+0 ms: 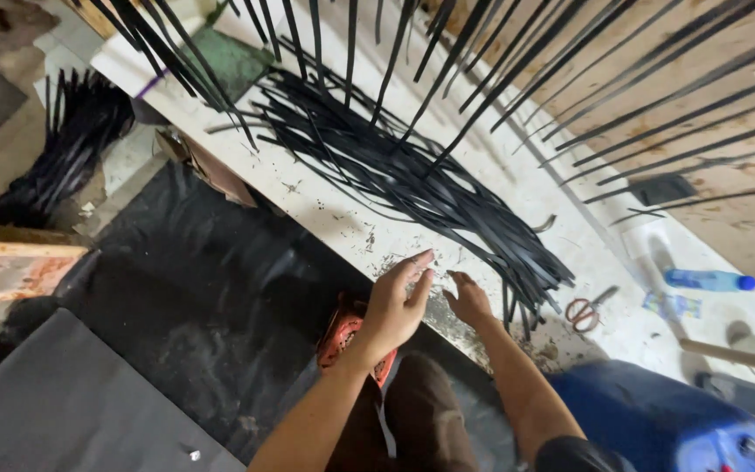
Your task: The person is preparing leather strips by hanging them on a wire rack with clothespins and using a small manual press tool to finish the ends.
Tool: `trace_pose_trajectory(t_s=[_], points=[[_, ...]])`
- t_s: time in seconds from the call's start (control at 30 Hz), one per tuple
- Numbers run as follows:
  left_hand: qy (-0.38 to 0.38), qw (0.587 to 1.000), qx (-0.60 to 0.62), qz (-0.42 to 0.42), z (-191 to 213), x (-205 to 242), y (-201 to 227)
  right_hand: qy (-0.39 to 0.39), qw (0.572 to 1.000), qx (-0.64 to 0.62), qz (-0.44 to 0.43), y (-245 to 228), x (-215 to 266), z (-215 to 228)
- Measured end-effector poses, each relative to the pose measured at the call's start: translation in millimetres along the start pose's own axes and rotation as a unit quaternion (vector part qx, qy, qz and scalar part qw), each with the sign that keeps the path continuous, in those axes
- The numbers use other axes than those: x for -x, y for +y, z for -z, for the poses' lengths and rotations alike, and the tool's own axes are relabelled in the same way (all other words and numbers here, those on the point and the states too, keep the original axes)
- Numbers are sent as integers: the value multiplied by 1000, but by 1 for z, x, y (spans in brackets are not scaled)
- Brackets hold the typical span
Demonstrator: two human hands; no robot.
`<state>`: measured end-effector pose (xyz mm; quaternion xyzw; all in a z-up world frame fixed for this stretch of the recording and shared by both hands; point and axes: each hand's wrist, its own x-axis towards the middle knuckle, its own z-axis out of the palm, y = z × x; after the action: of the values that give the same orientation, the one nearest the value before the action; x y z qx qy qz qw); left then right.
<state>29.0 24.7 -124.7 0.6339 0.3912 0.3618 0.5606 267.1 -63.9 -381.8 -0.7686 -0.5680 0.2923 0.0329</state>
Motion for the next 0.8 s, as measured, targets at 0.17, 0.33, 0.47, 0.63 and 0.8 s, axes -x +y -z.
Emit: trace_pose_trajectory(t_s=[0.17,0.33,0.47,0.63,0.8], points=[[24,999,-22,-26,-24,-15,-90,-149,982,115,-3,45,-61,-115],[35,998,-33,-41,-51,-17,-173,-137,969,187,85,69,-120,-188],[65,995,-15,-75,-78,-16,-234,-76,983,131,107,100,-141,-227],[63,981,-32,-180,-150,19,-275,50,987,82,130,185,-128,-246],[16,975,-39,-220,-223,86,-296,144,977,-7,157,221,-57,-255]])
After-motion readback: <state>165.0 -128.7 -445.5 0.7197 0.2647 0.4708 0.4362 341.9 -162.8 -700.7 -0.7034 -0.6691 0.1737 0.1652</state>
